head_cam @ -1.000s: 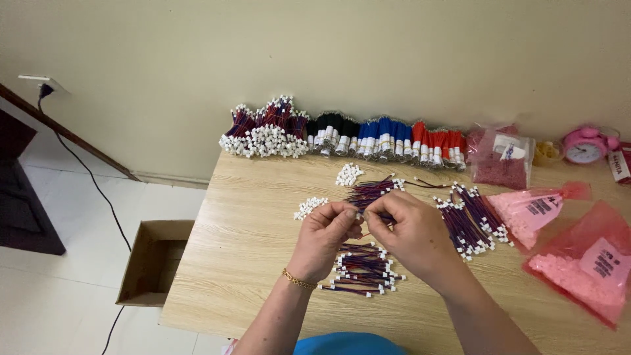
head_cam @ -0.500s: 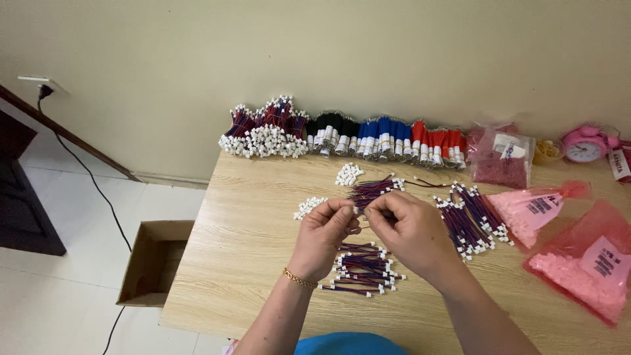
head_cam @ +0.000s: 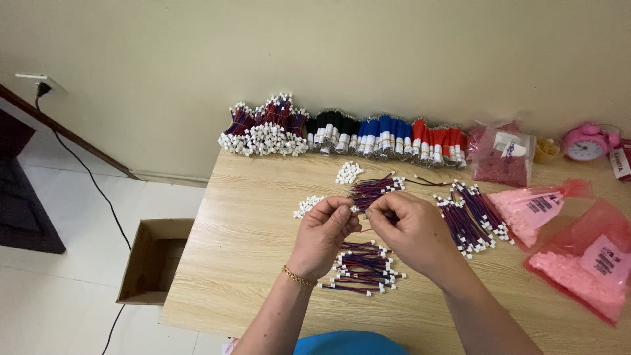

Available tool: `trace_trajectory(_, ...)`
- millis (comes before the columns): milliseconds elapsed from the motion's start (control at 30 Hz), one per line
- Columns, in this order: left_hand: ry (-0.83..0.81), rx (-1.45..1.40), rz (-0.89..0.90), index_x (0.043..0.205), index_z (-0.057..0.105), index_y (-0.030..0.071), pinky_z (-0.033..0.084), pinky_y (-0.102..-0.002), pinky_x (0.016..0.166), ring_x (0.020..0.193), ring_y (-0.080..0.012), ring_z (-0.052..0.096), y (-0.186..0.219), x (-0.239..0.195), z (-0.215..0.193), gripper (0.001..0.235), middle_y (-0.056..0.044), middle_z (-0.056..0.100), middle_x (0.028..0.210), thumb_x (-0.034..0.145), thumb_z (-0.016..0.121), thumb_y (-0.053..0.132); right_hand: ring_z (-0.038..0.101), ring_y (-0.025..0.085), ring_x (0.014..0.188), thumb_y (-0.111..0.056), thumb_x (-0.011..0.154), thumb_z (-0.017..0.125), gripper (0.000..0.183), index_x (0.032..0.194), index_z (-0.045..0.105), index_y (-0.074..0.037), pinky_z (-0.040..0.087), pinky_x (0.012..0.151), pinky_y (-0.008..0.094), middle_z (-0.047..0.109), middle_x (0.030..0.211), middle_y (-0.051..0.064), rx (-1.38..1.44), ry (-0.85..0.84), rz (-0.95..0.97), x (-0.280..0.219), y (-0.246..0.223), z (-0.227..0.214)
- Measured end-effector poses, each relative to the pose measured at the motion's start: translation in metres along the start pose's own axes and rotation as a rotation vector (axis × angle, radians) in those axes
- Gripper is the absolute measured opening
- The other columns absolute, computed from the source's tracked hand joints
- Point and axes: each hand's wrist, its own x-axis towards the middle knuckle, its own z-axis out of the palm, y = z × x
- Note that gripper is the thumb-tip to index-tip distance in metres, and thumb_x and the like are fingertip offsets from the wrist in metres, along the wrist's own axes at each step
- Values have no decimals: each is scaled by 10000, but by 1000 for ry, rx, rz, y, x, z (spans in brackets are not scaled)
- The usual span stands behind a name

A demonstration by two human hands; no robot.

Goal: Assemble small cables by attaching white plastic caps to the ends of purple wires

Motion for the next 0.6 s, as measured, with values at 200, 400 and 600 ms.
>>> trace_trajectory(200,-22,-1,6,1039,627,-29,620,-294,733,761,-156,683,1,-1,0,138,-124,653,865,943,589,62,631,218,584,-173,812,694,129,708,693,-97,485,575,315,620,588,89,-24,-3,13,-3,-3,0)
trace_trajectory(400,-33,39,20,1028,633,-21,611,-287,739,757,-153,679,5,-3,3,132,-111,646,866,940,597,70,604,266,581,-136,817,674,119,727,668,-59,471,566,352,577,589,137,-28,-12,-31,1,6,1)
trace_trajectory(600,-28,223,94,1016,656,-24,606,-298,749,749,-154,677,13,-6,5,132,-105,648,864,935,610,69,620,214,573,-171,805,693,116,706,683,-111,481,566,308,600,577,74,-79,3,-20,-4,-3,-1)
